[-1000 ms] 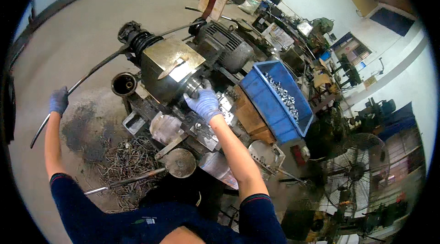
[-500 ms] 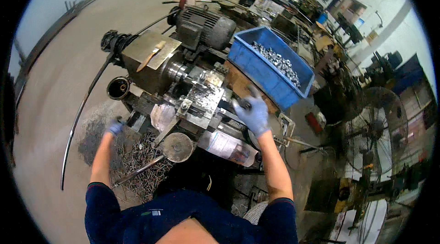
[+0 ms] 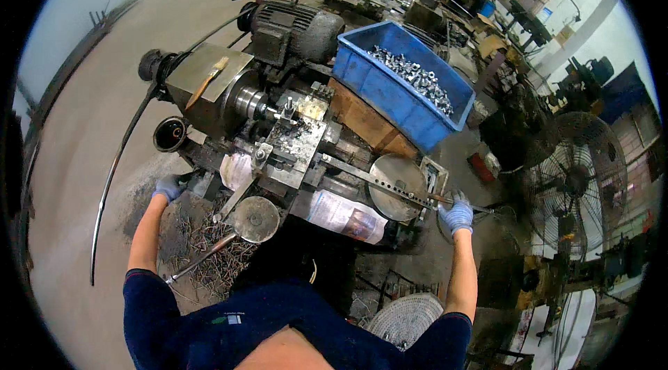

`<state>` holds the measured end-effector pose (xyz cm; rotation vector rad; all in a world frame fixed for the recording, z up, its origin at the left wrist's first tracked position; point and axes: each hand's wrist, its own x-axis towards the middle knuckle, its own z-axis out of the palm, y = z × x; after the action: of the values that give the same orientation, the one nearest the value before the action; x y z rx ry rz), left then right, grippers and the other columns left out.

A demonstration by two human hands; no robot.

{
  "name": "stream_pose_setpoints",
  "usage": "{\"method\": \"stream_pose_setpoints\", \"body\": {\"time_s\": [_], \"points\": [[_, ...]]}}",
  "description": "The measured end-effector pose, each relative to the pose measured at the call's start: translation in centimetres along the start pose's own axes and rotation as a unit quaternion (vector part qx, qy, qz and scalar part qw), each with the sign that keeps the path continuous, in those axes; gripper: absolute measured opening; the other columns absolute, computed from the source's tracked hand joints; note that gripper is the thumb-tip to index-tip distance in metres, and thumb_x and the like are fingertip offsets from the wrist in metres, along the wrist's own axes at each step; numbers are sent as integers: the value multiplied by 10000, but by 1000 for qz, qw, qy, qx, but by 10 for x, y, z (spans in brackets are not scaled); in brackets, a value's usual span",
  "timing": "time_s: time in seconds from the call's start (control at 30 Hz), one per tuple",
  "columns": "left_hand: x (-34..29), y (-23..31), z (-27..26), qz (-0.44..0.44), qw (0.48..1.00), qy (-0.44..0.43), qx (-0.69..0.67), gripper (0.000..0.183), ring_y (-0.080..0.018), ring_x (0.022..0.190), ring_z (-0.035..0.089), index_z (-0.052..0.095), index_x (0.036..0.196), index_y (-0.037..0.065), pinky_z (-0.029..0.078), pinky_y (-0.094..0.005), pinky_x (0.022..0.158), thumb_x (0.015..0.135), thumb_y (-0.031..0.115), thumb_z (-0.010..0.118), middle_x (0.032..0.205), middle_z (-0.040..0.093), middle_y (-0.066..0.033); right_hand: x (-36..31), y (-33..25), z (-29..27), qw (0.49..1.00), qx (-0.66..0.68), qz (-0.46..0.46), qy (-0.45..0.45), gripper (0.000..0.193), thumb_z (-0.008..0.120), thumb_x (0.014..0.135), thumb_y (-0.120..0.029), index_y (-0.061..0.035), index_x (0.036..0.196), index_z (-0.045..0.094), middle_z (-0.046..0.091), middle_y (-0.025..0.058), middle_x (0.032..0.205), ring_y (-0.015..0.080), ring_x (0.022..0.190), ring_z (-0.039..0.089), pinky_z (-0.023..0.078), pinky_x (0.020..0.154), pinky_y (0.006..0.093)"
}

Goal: The person operates a metal lathe by moving levers to shape metal components and occasionally turns to place the finished pieces into a metal basket.

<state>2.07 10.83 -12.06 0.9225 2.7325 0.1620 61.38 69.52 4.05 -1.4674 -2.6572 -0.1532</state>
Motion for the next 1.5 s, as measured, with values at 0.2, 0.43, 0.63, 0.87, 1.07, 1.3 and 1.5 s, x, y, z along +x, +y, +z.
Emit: {"method": "stream_pose_setpoints", "body": {"time_s": [0.2, 0.43, 0.63, 0.87, 1.07, 1.3, 1.5], "points": [[-84, 54, -78, 22, 994, -103, -25, 434, -290, 1000, 613, 628, 1124, 94, 464, -367, 890, 784, 364, 622, 1088, 636, -155, 19, 48, 32, 979, -111, 116, -126, 663, 684, 692, -477, -67, 1200, 563, 487, 156, 1309, 323, 1213, 450, 328, 1046, 372], [-164, 117, -101, 165, 930, -212, -250, 485, -266, 945, 626, 552, 1204, 29, 467, -353, 856, 859, 367, 597, 1073, 640, -171, -43, 79, 37, 976, -94, 162, -108, 455, 648, 723, -464, -75, 959, 647, 642, 173, 1024, 346, 995, 587, 459, 862, 419], [-181, 176, -81, 113, 960, -238, -94, 381, -353, 780, 620, 626, 1043, 122, 464, -428, 702, 811, 423, 613, 850, 631, -209, -140, 44, 54, 965, -55, 246, -68, 518, 605, 722, -577, -88, 879, 673, 663, 157, 908, 344, 847, 636, 494, 774, 422], [-176, 159, -58, 134, 950, -233, -157, 341, -362, 779, 614, 615, 1061, 119, 469, -412, 716, 766, 285, 656, 858, 630, -211, -170, -5, 29, 940, -2, 325, -101, 479, 573, 725, -566, -122, 847, 707, 664, 167, 887, 362, 848, 632, 492, 769, 430], [-167, 137, -31, 162, 944, -209, -198, 340, -345, 768, 622, 611, 1052, 82, 472, -410, 709, 765, 259, 648, 849, 627, -218, -172, -6, 29, 936, -13, 330, -125, 543, 524, 737, -625, -142, 918, 695, 664, 143, 946, 347, 906, 628, 497, 784, 426], [-176, 155, -54, 114, 951, -242, -155, 300, -331, 658, 597, 618, 996, 69, 467, -406, 641, 770, 264, 651, 732, 606, -205, -138, 36, 53, 974, -55, 219, -18, 337, 658, 697, -437, -136, 846, 694, 658, 155, 787, 339, 742, 635, 495, 688, 424], [-170, 173, -68, 101, 944, -280, -142, 335, -220, 616, 576, 601, 927, 42, 452, -400, 606, 785, 339, 665, 664, 579, -165, 9, 59, 51, 961, -107, 255, -26, 478, 587, 792, -353, -89, 1189, 548, 502, 134, 1282, 314, 1274, 366, 215, 1064, 509]]}}
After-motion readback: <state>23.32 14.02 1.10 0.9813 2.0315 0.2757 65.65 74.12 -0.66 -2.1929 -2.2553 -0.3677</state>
